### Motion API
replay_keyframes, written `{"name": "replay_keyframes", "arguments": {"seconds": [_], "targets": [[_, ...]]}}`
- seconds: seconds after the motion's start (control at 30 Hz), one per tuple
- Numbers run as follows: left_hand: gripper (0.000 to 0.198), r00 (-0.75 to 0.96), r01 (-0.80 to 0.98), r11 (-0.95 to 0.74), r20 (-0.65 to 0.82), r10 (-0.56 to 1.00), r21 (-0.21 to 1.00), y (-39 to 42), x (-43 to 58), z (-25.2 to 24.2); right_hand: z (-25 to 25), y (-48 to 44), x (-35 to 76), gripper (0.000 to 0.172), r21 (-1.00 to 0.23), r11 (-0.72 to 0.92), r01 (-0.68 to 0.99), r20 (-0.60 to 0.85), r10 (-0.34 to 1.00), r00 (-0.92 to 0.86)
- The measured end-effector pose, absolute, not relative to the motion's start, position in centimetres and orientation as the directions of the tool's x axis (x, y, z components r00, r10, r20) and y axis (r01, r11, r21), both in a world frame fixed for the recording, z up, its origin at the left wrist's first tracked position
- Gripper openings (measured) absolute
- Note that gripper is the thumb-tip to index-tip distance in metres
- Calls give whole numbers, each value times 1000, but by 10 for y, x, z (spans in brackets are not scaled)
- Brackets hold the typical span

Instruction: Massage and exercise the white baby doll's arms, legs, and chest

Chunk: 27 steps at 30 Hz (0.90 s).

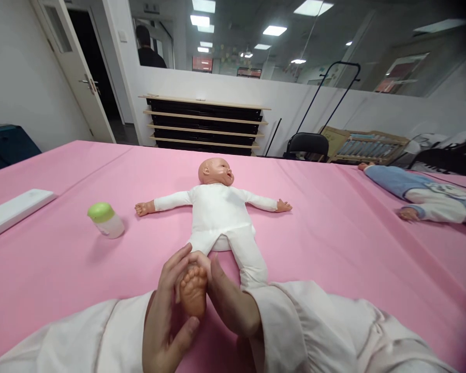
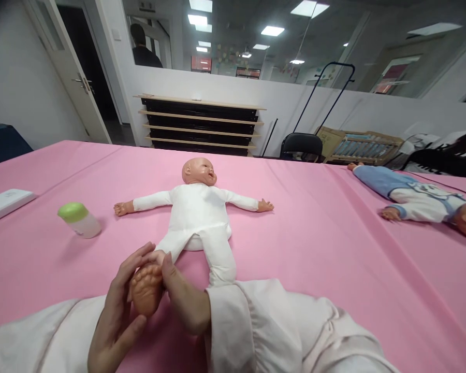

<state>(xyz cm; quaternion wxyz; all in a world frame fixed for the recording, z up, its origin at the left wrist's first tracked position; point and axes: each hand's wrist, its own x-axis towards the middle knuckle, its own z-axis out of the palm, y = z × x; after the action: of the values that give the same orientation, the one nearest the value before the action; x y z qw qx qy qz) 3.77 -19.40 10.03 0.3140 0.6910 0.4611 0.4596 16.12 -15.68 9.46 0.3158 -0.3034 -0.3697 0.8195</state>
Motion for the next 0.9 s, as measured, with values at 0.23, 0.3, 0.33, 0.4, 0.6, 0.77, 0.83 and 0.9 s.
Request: {"name": "replay_keyframes", "arguments": {"seconds": [0.23, 0.3, 0.33, 0.4, 0.6, 0.77, 0.83, 0.9], "targets": [[52, 164, 337, -356, 318, 934, 871, -196, 35, 95, 120, -152, 173, 59, -733, -632, -251, -224, 573, -789], [42, 136, 324, -326, 297, 945, 888, -195, 34, 93, 125, -150, 176, 64, -731, -653, -196, -242, 517, -821], [36, 120, 310, -310, 286, 951, 899, -195, 34, 92, 126, -149, 176, 65, -736, -652, -183, -245, 508, -826], [29, 101, 264, -283, 265, 959, 922, -194, 33, 89, 128, -149, 176, 64, -748, -641, -174, -244, 508, -826], [23, 38, 172, -160, 156, 987, 972, -192, 31, 85, 126, -152, 170, 57, -726, -653, -215, -265, 554, -789], [27, 36, 140, -116, 112, 993, 983, -194, 33, 86, 117, -154, 168, 54, -725, -627, -283, -262, 632, -729], [29, 73, 150, -149, 140, 988, 977, -195, 33, 88, 113, -155, 166, 56, -745, -611, -267, -269, 642, -718], [30, 146, 185, -225, 199, 969, 957, -196, 33, 92, 108, -156, 164, 61, -769, -589, -249, -286, 665, -689]]}}
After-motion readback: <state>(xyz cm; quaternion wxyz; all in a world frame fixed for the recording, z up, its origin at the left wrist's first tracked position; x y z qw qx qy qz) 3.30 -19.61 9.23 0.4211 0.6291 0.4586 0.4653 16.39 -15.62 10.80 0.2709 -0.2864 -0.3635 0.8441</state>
